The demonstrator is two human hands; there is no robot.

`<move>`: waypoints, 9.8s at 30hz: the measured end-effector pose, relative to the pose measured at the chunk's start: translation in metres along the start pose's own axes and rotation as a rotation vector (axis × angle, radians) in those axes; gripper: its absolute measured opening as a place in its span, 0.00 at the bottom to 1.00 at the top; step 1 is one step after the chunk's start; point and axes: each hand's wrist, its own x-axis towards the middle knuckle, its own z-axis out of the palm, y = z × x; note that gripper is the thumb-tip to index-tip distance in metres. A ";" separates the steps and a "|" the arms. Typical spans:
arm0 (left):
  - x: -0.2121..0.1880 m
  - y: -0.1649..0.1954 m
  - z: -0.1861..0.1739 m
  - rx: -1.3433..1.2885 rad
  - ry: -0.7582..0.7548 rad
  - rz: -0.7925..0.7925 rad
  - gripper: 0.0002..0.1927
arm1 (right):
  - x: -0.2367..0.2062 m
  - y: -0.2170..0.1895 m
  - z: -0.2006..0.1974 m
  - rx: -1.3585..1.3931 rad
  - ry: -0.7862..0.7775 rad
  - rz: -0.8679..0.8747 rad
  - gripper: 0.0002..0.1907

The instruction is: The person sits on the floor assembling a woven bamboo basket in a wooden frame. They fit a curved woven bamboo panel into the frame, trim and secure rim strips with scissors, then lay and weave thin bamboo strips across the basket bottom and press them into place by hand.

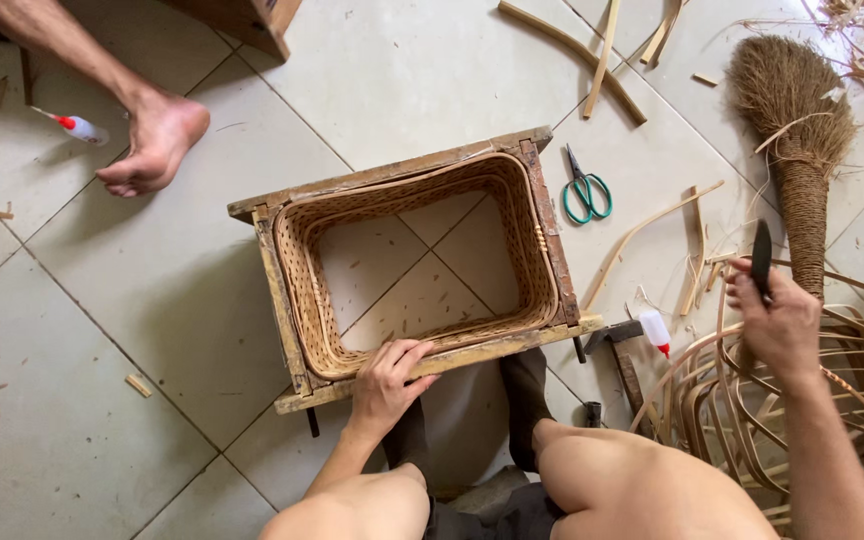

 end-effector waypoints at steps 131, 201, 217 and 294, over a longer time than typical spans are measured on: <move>-0.056 -0.078 -0.077 0.336 -0.129 0.007 0.29 | -0.051 -0.222 0.124 0.307 -0.406 -0.446 0.22; -0.011 0.038 -0.021 -0.295 -0.335 0.024 0.10 | -0.139 0.174 -0.214 -0.205 0.317 0.574 0.17; -0.047 -0.039 0.015 -0.208 -0.420 0.085 0.11 | -0.256 0.258 -0.177 0.035 -0.297 0.939 0.23; 0.038 -0.030 -0.063 0.258 0.123 0.367 0.17 | -0.048 -0.227 0.061 0.337 0.429 -0.559 0.21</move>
